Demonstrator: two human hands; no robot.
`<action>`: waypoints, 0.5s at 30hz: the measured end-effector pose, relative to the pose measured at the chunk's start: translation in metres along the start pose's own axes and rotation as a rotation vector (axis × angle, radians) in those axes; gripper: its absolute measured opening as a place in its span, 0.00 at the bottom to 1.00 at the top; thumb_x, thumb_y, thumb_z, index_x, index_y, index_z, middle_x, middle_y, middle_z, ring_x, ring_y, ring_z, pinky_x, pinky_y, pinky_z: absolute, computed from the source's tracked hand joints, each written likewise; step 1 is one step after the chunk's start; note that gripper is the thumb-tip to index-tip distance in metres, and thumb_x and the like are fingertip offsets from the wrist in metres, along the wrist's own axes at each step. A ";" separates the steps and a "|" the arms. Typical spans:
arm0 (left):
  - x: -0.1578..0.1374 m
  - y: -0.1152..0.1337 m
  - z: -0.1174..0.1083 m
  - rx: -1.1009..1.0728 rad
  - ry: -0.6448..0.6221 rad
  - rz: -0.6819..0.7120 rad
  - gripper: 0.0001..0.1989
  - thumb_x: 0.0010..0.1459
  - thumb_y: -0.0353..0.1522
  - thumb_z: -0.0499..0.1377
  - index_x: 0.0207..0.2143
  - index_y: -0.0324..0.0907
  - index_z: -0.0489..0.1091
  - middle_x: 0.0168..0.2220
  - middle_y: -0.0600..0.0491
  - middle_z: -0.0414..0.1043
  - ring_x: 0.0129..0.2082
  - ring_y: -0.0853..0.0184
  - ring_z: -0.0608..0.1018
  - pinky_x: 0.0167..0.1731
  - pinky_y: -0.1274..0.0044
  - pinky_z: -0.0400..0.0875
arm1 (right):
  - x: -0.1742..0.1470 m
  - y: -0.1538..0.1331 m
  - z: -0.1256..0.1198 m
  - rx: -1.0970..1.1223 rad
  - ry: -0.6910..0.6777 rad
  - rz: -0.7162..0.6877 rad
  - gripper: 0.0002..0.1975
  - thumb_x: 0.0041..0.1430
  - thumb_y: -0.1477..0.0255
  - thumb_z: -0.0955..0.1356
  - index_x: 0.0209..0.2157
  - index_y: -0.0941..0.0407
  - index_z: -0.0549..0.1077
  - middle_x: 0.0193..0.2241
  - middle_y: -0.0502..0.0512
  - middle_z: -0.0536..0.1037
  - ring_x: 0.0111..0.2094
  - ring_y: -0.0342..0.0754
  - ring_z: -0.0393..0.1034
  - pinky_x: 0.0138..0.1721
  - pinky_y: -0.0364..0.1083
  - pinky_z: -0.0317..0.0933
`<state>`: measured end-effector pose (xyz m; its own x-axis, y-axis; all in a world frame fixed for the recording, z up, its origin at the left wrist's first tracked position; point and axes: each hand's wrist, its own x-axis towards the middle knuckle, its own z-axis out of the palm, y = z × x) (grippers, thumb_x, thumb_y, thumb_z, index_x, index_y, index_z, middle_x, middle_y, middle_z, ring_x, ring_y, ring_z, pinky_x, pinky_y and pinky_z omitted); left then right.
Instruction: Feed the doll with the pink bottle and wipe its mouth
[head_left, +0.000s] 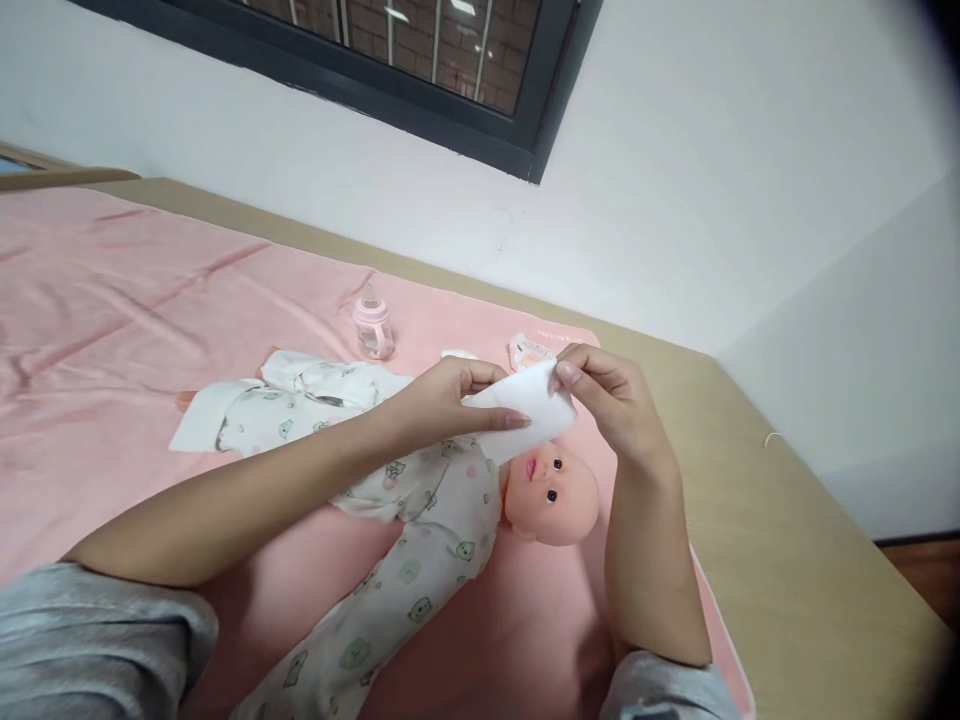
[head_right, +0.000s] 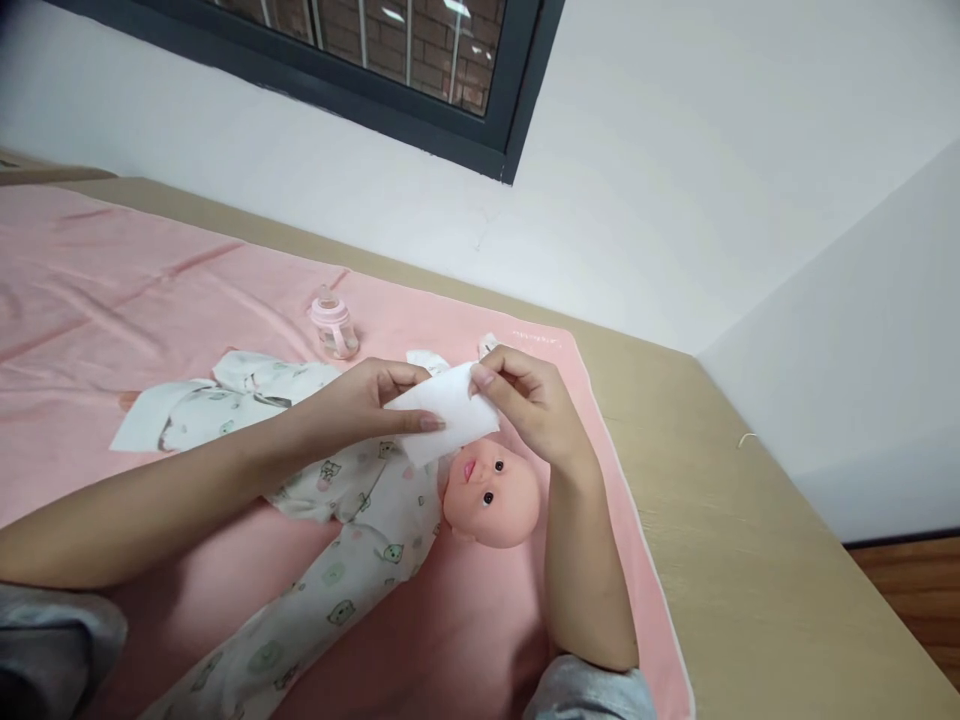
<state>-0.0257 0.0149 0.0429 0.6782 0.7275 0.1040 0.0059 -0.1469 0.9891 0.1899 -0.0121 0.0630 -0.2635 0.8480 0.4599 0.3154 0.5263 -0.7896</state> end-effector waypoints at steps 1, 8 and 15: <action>-0.001 0.000 0.000 0.021 0.001 -0.009 0.14 0.52 0.41 0.67 0.34 0.41 0.75 0.31 0.54 0.75 0.31 0.66 0.76 0.29 0.76 0.68 | 0.000 0.000 0.001 -0.004 -0.008 0.005 0.15 0.63 0.60 0.67 0.26 0.54 0.72 0.25 0.50 0.69 0.27 0.42 0.61 0.28 0.43 0.57; -0.004 -0.012 -0.003 0.261 0.113 0.344 0.09 0.54 0.37 0.68 0.37 0.44 0.79 0.47 0.50 0.73 0.49 0.62 0.74 0.51 0.72 0.69 | 0.002 -0.001 0.008 0.016 -0.073 0.029 0.13 0.63 0.62 0.67 0.29 0.54 0.74 0.27 0.49 0.72 0.29 0.41 0.65 0.32 0.43 0.60; -0.006 -0.014 -0.005 0.331 0.208 0.494 0.06 0.56 0.34 0.67 0.37 0.46 0.78 0.60 0.52 0.67 0.60 0.60 0.69 0.60 0.69 0.65 | 0.002 -0.003 0.015 -0.061 -0.213 0.008 0.10 0.64 0.63 0.66 0.35 0.52 0.77 0.35 0.52 0.76 0.39 0.45 0.70 0.44 0.47 0.65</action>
<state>-0.0337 0.0161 0.0290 0.5023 0.6306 0.5917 -0.0222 -0.6746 0.7378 0.1749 -0.0126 0.0600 -0.4454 0.8229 0.3526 0.3711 0.5281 -0.7638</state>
